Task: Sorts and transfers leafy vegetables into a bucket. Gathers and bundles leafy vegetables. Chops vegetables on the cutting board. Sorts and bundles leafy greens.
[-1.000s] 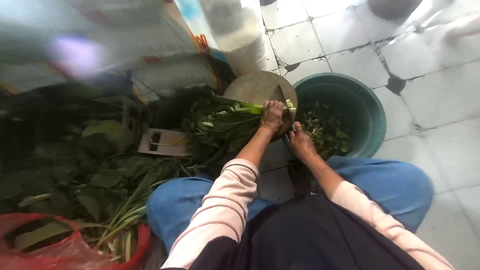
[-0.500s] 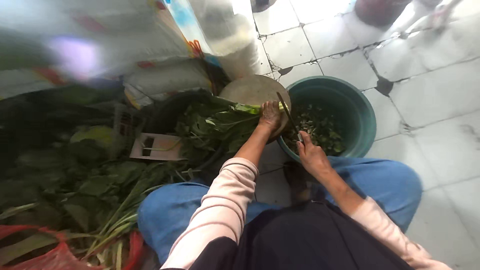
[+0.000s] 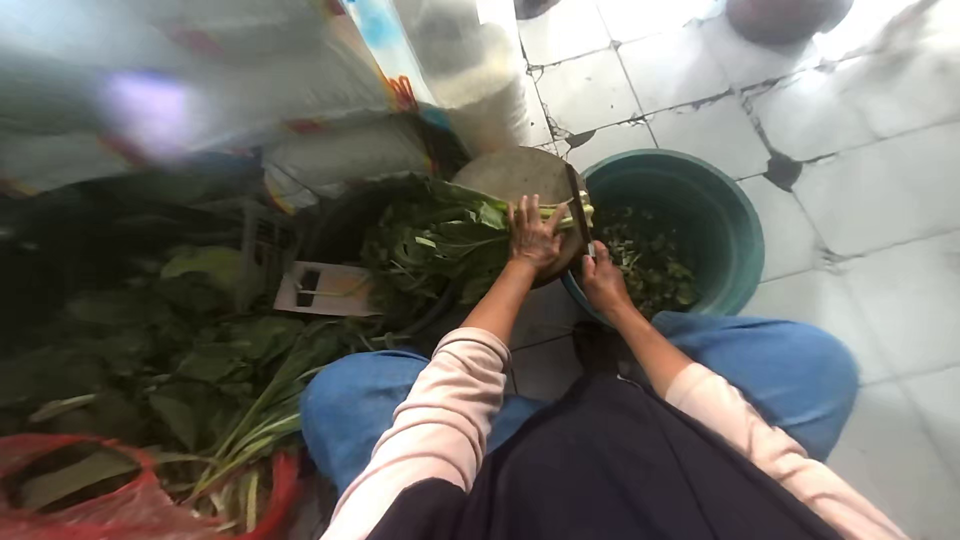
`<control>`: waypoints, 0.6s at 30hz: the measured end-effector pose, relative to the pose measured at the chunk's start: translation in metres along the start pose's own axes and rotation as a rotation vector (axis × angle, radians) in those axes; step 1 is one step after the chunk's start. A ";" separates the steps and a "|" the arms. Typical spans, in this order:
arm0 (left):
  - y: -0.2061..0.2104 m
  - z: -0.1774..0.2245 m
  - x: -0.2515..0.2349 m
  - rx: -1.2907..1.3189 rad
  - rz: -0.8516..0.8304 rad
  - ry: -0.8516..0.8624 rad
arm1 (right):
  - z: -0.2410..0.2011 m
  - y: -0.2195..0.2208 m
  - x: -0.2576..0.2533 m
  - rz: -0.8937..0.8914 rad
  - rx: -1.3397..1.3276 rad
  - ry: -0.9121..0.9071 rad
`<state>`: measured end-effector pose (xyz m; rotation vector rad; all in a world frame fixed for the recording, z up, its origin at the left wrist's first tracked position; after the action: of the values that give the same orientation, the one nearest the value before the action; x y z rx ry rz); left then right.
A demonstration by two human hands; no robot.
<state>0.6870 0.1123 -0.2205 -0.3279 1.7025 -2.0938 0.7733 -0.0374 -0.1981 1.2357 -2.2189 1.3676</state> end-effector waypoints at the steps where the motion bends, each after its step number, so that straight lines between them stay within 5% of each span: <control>1: -0.004 0.000 0.000 -0.005 -0.076 -0.019 | 0.010 -0.006 0.003 0.009 -0.027 0.014; 7: -0.008 0.001 -0.015 0.073 -0.014 0.005 | 0.021 -0.043 0.045 0.064 0.135 -0.049; 15: -0.018 -0.004 -0.017 0.171 0.008 -0.017 | 0.009 -0.036 0.054 0.063 0.228 -0.076; 18: -0.038 0.001 -0.039 0.162 -0.194 -0.017 | 0.010 -0.047 0.051 0.091 0.168 -0.062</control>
<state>0.7150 0.1357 -0.1804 -0.4760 1.5327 -2.3438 0.7810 -0.0817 -0.1445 1.2616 -2.2662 1.6006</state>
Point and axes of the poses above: each hand's wrist, its own x-axis away from the middle knuckle, its own y-axis out of the palm, z = x × y, the point moved 2 cm from there along -x, towards the middle knuckle, and after that the axes turned 15 degrees about y, right-handed, at the moved point
